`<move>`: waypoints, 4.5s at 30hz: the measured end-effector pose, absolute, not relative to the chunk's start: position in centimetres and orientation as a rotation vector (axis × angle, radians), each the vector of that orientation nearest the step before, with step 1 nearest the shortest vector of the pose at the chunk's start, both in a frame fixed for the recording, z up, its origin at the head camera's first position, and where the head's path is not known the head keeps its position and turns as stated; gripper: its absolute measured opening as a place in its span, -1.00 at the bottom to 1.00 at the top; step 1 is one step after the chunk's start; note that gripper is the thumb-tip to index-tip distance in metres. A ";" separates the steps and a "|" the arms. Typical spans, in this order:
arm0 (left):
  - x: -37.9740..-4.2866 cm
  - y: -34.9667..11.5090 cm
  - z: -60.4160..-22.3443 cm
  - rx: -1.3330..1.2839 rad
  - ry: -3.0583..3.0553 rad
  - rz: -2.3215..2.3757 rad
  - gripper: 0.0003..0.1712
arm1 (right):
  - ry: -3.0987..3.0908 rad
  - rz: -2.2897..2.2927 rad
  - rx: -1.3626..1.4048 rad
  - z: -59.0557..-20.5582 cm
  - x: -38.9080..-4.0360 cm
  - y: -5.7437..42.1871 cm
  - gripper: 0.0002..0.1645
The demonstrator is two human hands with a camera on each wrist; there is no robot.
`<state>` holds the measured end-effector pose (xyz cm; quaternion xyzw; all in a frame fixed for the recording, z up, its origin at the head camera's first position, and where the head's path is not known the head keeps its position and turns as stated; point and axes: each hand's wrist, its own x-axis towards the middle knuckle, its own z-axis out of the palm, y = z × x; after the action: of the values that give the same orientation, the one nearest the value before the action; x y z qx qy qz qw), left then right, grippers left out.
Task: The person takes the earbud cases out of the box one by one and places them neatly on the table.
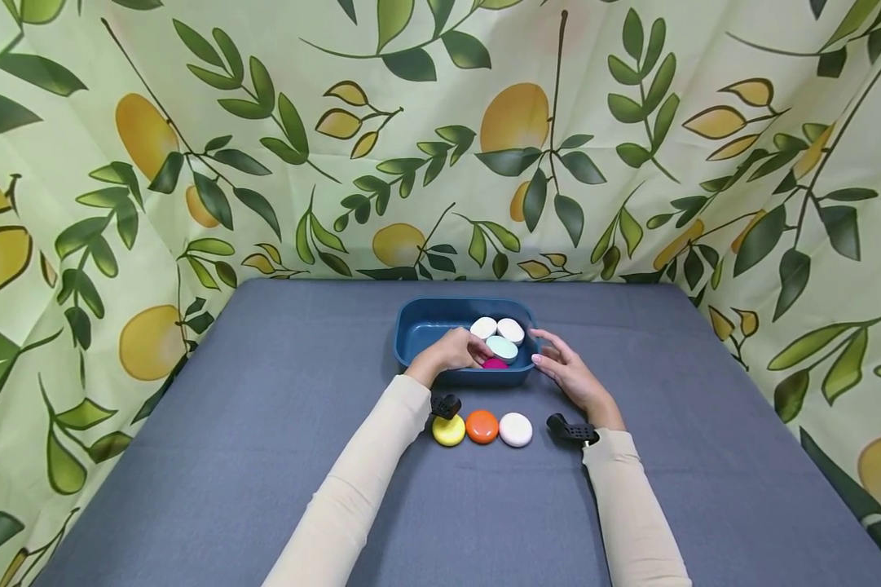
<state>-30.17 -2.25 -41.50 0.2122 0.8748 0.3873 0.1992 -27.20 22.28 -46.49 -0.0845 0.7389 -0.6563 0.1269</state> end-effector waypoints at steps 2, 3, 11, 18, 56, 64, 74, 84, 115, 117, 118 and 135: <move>-30.2 -2.3 -41.5 0.593 2.419 1.084 -0.65 | 2.153 -1.909 -0.248 -46.5 -27.2 22.3 -0.29; -30.3 -2.3 -41.5 0.596 2.411 1.074 -0.63 | 2.151 -1.910 -0.245 -46.5 -27.2 22.3 -0.29; -30.7 -2.4 -41.5 0.645 2.365 1.001 -0.57 | 2.147 -1.918 -0.238 -46.5 -27.1 22.4 -0.29; -30.8 -2.4 -41.7 0.682 2.326 0.953 -0.44 | 2.166 -1.895 -0.243 -46.5 -27.0 22.4 -0.29; -31.5 -3.0 -42.0 0.766 2.293 0.870 -0.41 | 2.154 -1.909 -0.253 -46.4 -27.1 22.2 -0.33; -31.6 -3.0 -42.1 0.772 2.295 0.854 -0.46 | 2.152 -1.912 -0.247 -46.5 -27.1 22.1 -0.33; -31.4 -2.7 -42.1 0.803 2.327 0.845 -0.57 | 2.142 -1.918 -0.260 -46.5 -27.2 22.3 -0.31; -31.5 -2.9 -42.2 0.849 2.449 0.854 -0.61 | 2.145 -1.915 -0.235 -46.5 -27.1 22.2 -0.33; -26.3 -7.7 -38.4 0.771 2.606 1.185 -0.45 | 2.142 -1.920 -0.279 -46.8 -27.3 22.3 -0.31; -25.6 -8.1 -38.4 0.797 2.605 1.194 -0.44 | 2.145 -1.914 -0.285 -46.8 -27.2 22.4 -0.30; -25.2 -8.3 -38.5 0.807 2.600 1.205 -0.44 | 2.147 -1.911 -0.288 -46.8 -27.2 22.3 -0.29; -20.7 -12.4 -40.3 0.871 2.561 1.344 -0.44 | 2.147 -1.914 -0.274 -46.5 -27.1 22.5 -0.29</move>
<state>-20.71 -12.39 -40.29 0.2879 0.8463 0.4442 0.0602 -27.08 22.50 -46.48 -0.0942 0.7372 -0.6571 0.1261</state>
